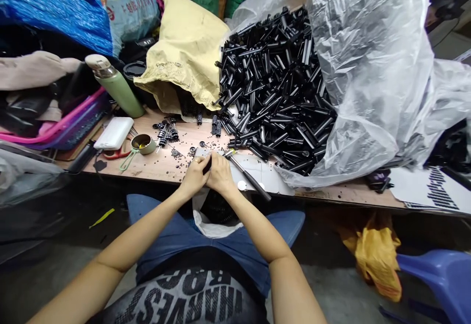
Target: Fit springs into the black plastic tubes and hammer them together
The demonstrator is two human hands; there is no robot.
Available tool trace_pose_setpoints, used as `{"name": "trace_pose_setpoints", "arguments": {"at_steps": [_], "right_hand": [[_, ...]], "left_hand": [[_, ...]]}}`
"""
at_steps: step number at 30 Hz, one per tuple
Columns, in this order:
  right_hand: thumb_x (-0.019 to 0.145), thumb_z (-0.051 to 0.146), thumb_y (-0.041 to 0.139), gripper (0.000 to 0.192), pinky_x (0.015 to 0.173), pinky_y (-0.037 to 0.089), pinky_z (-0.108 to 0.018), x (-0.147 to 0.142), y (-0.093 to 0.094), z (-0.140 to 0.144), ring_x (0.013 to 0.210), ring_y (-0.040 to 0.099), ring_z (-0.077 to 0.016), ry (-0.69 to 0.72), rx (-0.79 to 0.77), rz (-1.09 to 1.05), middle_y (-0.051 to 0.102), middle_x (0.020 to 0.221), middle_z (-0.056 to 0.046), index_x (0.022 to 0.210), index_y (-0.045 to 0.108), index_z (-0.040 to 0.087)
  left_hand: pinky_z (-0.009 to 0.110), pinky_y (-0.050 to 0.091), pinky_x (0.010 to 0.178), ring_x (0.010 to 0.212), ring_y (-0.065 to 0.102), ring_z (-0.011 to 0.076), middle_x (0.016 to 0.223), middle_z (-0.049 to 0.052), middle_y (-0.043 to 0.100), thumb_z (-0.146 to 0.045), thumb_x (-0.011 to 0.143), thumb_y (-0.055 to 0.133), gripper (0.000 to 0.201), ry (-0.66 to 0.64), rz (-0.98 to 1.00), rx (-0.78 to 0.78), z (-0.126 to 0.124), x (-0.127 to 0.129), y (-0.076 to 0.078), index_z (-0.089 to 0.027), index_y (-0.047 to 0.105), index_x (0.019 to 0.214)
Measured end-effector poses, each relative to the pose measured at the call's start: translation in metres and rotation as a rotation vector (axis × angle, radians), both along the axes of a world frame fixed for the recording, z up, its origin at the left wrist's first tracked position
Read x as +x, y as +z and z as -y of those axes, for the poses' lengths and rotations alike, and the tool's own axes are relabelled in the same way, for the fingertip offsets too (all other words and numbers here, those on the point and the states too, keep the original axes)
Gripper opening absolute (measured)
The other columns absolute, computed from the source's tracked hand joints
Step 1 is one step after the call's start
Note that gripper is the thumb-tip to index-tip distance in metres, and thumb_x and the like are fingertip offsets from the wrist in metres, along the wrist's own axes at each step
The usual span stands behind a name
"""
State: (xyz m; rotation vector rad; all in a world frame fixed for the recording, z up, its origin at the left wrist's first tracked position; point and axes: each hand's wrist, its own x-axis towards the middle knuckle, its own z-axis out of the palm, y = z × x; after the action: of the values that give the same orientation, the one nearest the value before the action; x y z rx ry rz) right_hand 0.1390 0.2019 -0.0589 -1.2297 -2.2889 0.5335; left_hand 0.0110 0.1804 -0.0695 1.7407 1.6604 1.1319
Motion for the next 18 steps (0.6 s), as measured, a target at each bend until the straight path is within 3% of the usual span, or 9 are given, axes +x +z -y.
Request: {"name": "trace_pose_setpoints", "arguments": {"at_steps": [3, 7, 9, 12, 15, 18], "right_hand": [[0.074, 0.029, 0.068, 0.069, 0.102, 0.037, -0.051, 0.027, -0.005, 0.006, 0.125, 0.041, -0.0349, -0.142, 0.013, 0.164, 0.044, 0.135, -0.023, 0.135, 0.038, 0.012], [0.090, 0.032, 0.052, 0.024, 0.087, 0.043, -0.046, 0.081, 0.006, 0.010, 0.107, 0.053, -0.0329, -0.447, -0.056, 0.448, 0.060, 0.108, -0.021, 0.104, 0.056, 0.014], [0.094, 0.034, 0.043, 0.022, 0.078, 0.045, -0.038, 0.104, 0.019, 0.014, 0.091, 0.060, -0.0275, -0.460, -0.159, 0.474, 0.064, 0.092, -0.015, 0.097, 0.056, 0.016], [0.098, 0.042, 0.032, 0.031, 0.066, 0.043, -0.030, 0.124, 0.039, 0.029, 0.070, 0.061, -0.0214, -0.453, -0.234, 0.299, 0.063, 0.074, -0.005, 0.094, 0.053, 0.020], [0.099, 0.045, 0.021, 0.041, 0.061, 0.041, -0.027, 0.129, 0.045, 0.051, 0.062, 0.061, -0.0189, -0.448, -0.196, 0.124, 0.062, 0.068, -0.003, 0.093, 0.053, 0.021], [0.099, 0.042, 0.020, 0.043, 0.057, 0.040, -0.028, 0.126, 0.039, 0.066, 0.058, 0.061, -0.0204, -0.449, -0.216, 0.294, 0.063, 0.067, -0.007, 0.092, 0.054, 0.018]], "left_hand": [[0.042, 0.048, 0.090, 0.098, 0.058, 0.0241, 0.105, 0.015, 0.061, -0.015, 0.088, 0.050, 0.040, -0.093, -0.307, 0.085, 0.008, -0.003, -0.020, -0.012, 0.057, 0.127], [0.041, 0.049, 0.088, 0.098, 0.057, 0.0233, 0.105, 0.015, 0.062, -0.019, 0.094, 0.042, 0.037, -0.252, -0.397, 0.241, 0.007, -0.007, -0.031, -0.013, 0.055, 0.128], [0.038, 0.049, 0.086, 0.098, 0.057, 0.0221, 0.105, 0.015, 0.062, -0.020, 0.095, 0.040, 0.036, -0.353, -0.395, 0.291, 0.001, -0.002, -0.031, -0.014, 0.054, 0.128], [0.039, 0.045, 0.085, 0.098, 0.057, 0.0222, 0.106, 0.014, 0.064, -0.018, 0.095, 0.040, 0.035, -0.430, -0.470, 0.283, -0.005, 0.013, -0.027, -0.015, 0.055, 0.126], [0.044, 0.039, 0.087, 0.099, 0.057, 0.0240, 0.112, 0.012, 0.065, -0.014, 0.094, 0.038, 0.037, -0.390, -0.592, 0.234, -0.005, 0.023, -0.023, -0.020, 0.056, 0.126], [0.049, 0.034, 0.091, 0.105, 0.055, 0.0265, 0.116, 0.011, 0.065, -0.013, 0.094, 0.035, 0.041, -0.337, -0.633, 0.212, 0.001, 0.025, -0.022, -0.023, 0.054, 0.129]]}}
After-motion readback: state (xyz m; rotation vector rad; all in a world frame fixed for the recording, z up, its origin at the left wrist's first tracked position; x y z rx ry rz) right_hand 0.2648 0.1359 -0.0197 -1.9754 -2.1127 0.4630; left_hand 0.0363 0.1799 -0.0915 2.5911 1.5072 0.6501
